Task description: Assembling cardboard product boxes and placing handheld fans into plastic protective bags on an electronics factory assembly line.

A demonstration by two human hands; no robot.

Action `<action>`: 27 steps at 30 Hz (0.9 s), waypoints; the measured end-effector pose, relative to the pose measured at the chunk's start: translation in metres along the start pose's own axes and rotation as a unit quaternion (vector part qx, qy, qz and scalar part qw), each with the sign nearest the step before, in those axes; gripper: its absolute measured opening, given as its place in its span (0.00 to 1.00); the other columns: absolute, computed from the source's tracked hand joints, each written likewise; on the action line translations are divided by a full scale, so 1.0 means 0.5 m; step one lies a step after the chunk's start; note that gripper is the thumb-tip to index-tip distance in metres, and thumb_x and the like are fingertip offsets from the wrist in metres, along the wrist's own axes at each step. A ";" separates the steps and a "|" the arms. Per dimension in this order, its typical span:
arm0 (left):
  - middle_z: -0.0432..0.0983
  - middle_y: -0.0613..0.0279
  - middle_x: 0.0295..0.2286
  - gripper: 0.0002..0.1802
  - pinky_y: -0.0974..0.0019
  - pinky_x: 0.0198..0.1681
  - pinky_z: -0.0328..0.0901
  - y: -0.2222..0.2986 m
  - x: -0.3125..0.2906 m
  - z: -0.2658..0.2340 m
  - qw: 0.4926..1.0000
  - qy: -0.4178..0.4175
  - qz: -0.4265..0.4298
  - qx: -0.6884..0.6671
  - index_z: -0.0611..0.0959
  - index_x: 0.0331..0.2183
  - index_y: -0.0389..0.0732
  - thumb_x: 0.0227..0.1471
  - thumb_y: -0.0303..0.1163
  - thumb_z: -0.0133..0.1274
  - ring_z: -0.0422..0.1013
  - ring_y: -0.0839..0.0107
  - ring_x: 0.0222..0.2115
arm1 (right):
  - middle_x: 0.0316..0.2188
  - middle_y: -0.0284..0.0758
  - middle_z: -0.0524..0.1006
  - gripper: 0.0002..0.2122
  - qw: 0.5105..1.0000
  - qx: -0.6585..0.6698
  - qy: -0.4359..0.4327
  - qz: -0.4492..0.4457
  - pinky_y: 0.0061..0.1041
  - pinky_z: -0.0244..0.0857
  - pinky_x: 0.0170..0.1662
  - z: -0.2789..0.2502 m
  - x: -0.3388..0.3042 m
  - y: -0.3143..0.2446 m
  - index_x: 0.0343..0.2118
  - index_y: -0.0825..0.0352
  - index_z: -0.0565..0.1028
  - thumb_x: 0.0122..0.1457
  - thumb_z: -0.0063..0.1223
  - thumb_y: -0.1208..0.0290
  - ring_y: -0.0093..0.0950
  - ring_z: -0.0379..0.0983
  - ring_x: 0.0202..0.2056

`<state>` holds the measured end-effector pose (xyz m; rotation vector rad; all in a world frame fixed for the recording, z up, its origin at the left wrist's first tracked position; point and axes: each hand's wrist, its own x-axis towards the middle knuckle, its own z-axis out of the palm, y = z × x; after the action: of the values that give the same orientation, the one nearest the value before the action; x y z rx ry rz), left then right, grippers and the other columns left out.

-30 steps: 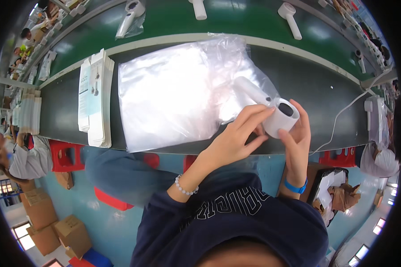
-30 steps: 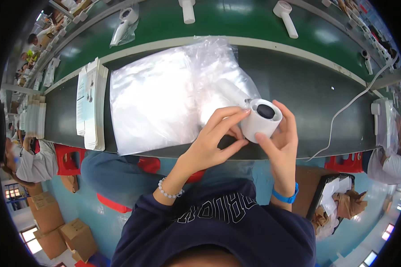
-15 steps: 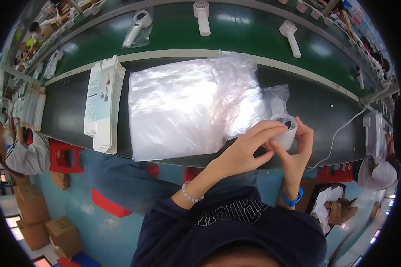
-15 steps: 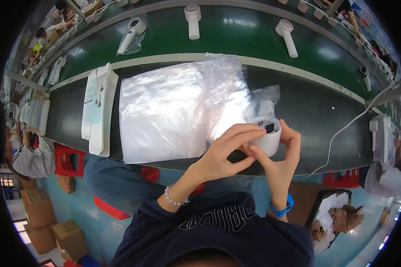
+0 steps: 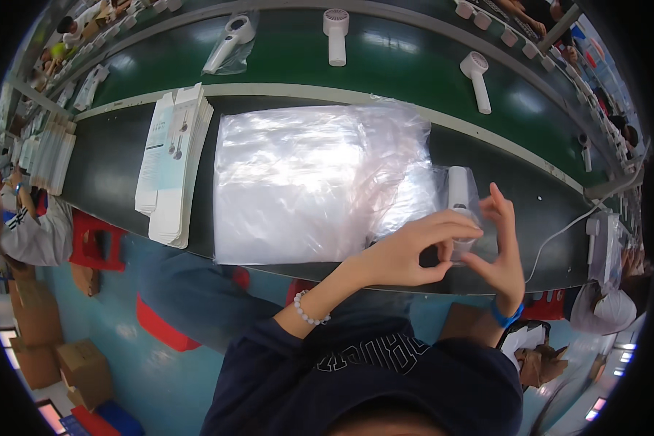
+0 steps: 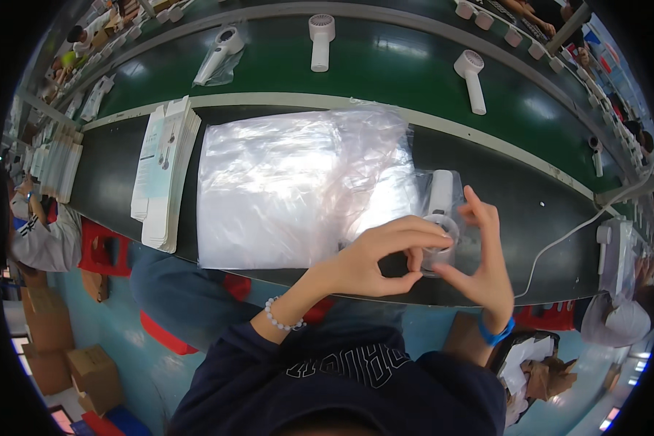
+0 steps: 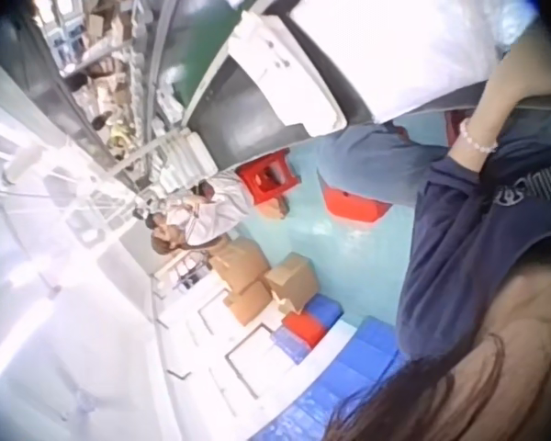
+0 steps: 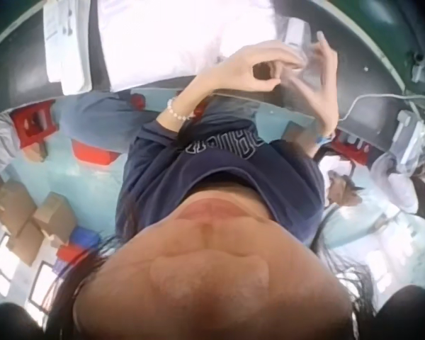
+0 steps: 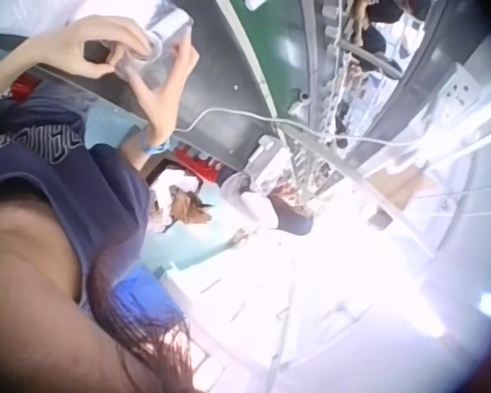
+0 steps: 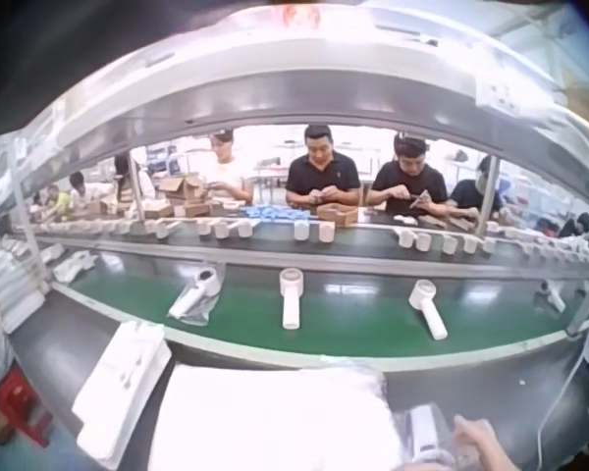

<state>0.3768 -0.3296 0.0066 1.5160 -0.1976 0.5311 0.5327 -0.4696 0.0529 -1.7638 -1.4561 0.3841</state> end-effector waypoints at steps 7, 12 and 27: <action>0.68 0.60 0.47 0.27 0.73 0.37 0.66 -0.004 0.007 -0.015 0.995 0.042 0.047 -0.079 0.76 0.47 0.35 0.41 0.13 0.52 0.69 0.77 0.31 | 0.54 0.39 0.67 0.40 0.947 -0.132 -0.266 -0.126 0.38 0.51 0.58 -0.008 0.112 0.033 0.56 0.64 0.63 0.35 0.69 0.68 0.36 0.60 0.57; 0.68 0.59 0.47 0.24 0.69 0.41 0.67 -0.009 -0.013 -0.019 0.982 0.164 0.089 0.014 0.76 0.48 0.37 0.45 0.16 0.51 0.69 0.69 0.41 | 0.38 0.33 0.71 0.30 0.959 -0.028 -0.279 -0.034 0.24 0.64 0.43 -0.021 0.231 0.036 0.41 0.64 0.69 0.31 0.71 0.66 0.25 0.70 0.40; 0.68 0.57 0.51 0.22 0.54 0.53 0.57 -0.111 -0.110 0.047 0.805 0.207 -0.109 0.545 0.76 0.45 0.38 0.47 0.36 0.56 0.67 0.64 0.47 | 0.38 0.52 0.76 0.41 0.950 -0.271 0.129 0.082 0.41 0.68 0.44 0.225 0.877 0.259 0.49 0.76 0.64 0.48 0.48 0.37 0.49 0.74 0.41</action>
<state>0.3583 -0.3621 -0.0659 2.4281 0.7575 0.8367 0.6731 -0.0237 -0.0045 -2.2782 -1.3029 -0.1867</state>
